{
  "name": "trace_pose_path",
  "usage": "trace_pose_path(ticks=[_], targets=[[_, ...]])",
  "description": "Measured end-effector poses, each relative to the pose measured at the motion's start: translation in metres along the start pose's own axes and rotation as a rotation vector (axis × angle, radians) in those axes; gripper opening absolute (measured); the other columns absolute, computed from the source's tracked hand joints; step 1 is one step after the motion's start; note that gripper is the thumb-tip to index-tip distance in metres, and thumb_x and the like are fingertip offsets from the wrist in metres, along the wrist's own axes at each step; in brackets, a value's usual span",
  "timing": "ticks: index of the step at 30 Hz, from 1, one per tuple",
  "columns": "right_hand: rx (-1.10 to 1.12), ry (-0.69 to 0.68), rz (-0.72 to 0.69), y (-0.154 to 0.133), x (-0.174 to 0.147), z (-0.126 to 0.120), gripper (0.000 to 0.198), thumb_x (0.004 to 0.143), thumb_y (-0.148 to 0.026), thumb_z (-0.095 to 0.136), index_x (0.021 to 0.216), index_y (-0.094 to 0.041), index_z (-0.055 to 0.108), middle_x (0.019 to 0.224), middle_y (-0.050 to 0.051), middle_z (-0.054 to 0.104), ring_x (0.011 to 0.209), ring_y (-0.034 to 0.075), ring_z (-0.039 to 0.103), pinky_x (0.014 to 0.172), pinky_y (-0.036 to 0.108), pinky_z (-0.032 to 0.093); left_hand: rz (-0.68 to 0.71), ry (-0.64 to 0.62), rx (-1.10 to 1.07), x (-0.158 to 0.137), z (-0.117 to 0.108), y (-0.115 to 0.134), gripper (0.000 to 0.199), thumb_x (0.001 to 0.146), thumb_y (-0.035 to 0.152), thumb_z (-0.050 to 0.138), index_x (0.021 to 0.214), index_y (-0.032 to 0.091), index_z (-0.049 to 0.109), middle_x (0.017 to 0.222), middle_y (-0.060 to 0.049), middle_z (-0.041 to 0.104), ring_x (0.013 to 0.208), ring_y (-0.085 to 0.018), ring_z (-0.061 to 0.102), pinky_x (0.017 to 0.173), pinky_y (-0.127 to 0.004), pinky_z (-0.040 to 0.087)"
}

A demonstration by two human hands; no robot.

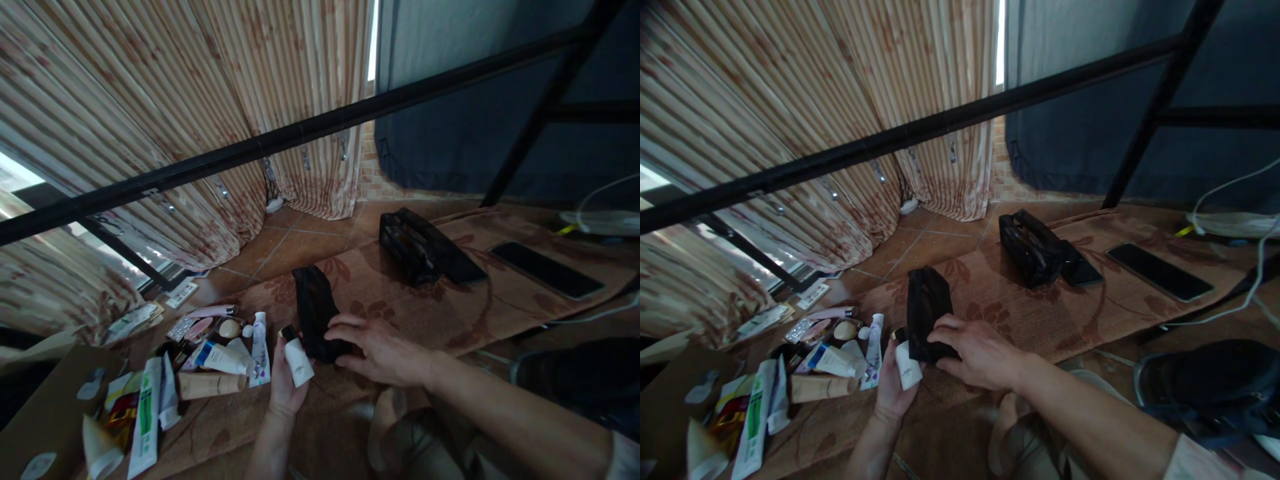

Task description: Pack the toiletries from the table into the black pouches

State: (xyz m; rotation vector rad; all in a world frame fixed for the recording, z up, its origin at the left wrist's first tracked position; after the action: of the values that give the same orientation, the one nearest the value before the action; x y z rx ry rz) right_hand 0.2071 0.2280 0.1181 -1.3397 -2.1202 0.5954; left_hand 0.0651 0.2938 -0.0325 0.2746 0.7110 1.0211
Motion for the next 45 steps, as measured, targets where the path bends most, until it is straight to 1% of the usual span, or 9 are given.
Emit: trace_pose_path(ticks=[4, 8, 14, 18, 21, 24, 29, 35, 45], targets=[[-0.055, -0.072, 0.019, 0.005, -0.001, 0.007, 0.03, 0.085, -0.018, 0.056, 0.114, -0.025, 0.06, 0.117, 0.004, 0.058, 0.1, 0.018, 0.062, 0.089, 0.031, 0.048, 0.05, 0.058, 0.035, -0.011, 0.001, 0.003, 0.022, 0.087, 0.033, 0.056, 0.084, 0.014, 0.066, 0.073, -0.003, 0.069, 0.06, -0.012, 0.065, 0.061, -0.024, 0.054], [-0.067, -0.06, 0.016, 0.009, -0.001, 0.008, 0.027, 0.086, -0.018, 0.054, 0.112, -0.023, 0.061, 0.115, 0.004, 0.059, 0.101, 0.018, 0.061, 0.09, 0.031, 0.048, 0.148, 0.125, 0.11, -0.034, 0.015, 0.03, 0.018, 0.084, 0.028, 0.058, 0.088, 0.013, 0.066, 0.074, -0.004, 0.069, 0.064, -0.012, 0.066, 0.064, -0.022, 0.055], [-0.075, -0.056, 0.001, 0.009, -0.001, 0.008, 0.025, 0.087, -0.018, 0.054, 0.111, -0.023, 0.061, 0.114, 0.004, 0.06, 0.099, 0.018, 0.061, 0.086, 0.031, 0.048, 0.425, -0.079, 0.258, -0.058, 0.109, 0.086, 0.03, 0.075, 0.024, 0.07, 0.103, 0.017, 0.065, 0.098, -0.005, 0.071, 0.09, -0.016, 0.067, 0.089, -0.029, 0.051], [-0.075, -0.058, -0.01, 0.008, -0.001, 0.009, 0.025, 0.087, -0.018, 0.054, 0.111, -0.022, 0.061, 0.113, 0.004, 0.06, 0.098, 0.017, 0.061, 0.086, 0.03, 0.048, 0.489, -0.281, 0.531, -0.047, 0.166, 0.077, 0.032, 0.071, 0.024, 0.072, 0.101, 0.018, 0.065, 0.102, -0.006, 0.07, 0.099, -0.02, 0.065, 0.095, -0.037, 0.046], [-0.083, -0.057, 0.002, 0.009, -0.001, 0.009, 0.025, 0.087, -0.018, 0.054, 0.111, -0.022, 0.061, 0.113, 0.004, 0.06, 0.098, 0.017, 0.061, 0.085, 0.029, 0.048, 0.564, -0.338, 0.969, -0.029, 0.186, 0.067, 0.028, 0.07, 0.022, 0.069, 0.098, 0.017, 0.066, 0.099, -0.005, 0.07, 0.092, -0.018, 0.065, 0.09, -0.033, 0.047], [-0.087, -0.055, 0.001, 0.01, -0.001, 0.008, 0.023, 0.088, -0.019, 0.053, 0.11, -0.022, 0.061, 0.111, 0.004, 0.06, 0.097, 0.017, 0.061, 0.084, 0.029, 0.048, 0.607, -0.317, 1.447, -0.005, 0.187, 0.063, 0.027, 0.069, 0.016, 0.062, 0.096, 0.017, 0.066, 0.091, -0.002, 0.07, 0.08, -0.015, 0.063, 0.078, -0.026, 0.047], [-0.092, -0.06, -0.011, 0.01, 0.0, 0.007, 0.021, 0.088, -0.019, 0.052, 0.107, -0.022, 0.061, 0.109, 0.004, 0.06, 0.095, 0.017, 0.061, 0.081, 0.029, 0.048, 0.536, -0.465, 1.855, 0.027, 0.182, 0.055, 0.015, 0.071, 0.018, 0.059, 0.084, 0.016, 0.064, 0.068, 0.003, 0.061, 0.061, -0.011, 0.055, 0.059, -0.021, 0.04], [-0.084, -0.06, -0.009, 0.013, 0.0, 0.006, 0.021, 0.088, -0.019, 0.052, 0.107, -0.021, 0.061, 0.109, 0.005, 0.06, 0.094, 0.017, 0.061, 0.081, 0.029, 0.047, 0.595, -0.514, 2.435, 0.045, 0.189, 0.045, 0.003, 0.072, 0.021, 0.058, 0.072, 0.019, 0.061, 0.07, -0.001, 0.065, 0.066, -0.015, 0.06, 0.057, -0.023, 0.037], [-0.081, -0.043, -0.006, 0.016, -0.001, 0.004, 0.023, 0.088, -0.018, 0.052, 0.109, -0.022, 0.061, 0.109, 0.005, 0.06, 0.095, 0.016, 0.061, 0.081, 0.028, 0.047, 0.743, -0.51, 2.604, 0.049, 0.195, 0.042, 0.018, 0.079, 0.018, 0.051, 0.09, 0.022, 0.064, 0.096, -0.007, 0.068, 0.094, -0.023, 0.062, 0.077, -0.031, 0.046]])
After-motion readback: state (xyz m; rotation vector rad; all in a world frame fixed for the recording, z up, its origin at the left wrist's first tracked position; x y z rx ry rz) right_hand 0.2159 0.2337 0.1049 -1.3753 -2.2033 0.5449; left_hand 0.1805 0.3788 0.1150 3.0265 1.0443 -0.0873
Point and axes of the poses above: each hand's wrist, its own x-axis towards the middle knuckle, its own z-axis out of the palm, y = z × x, the point moved 9 cm from there along x, towards the middle knuckle
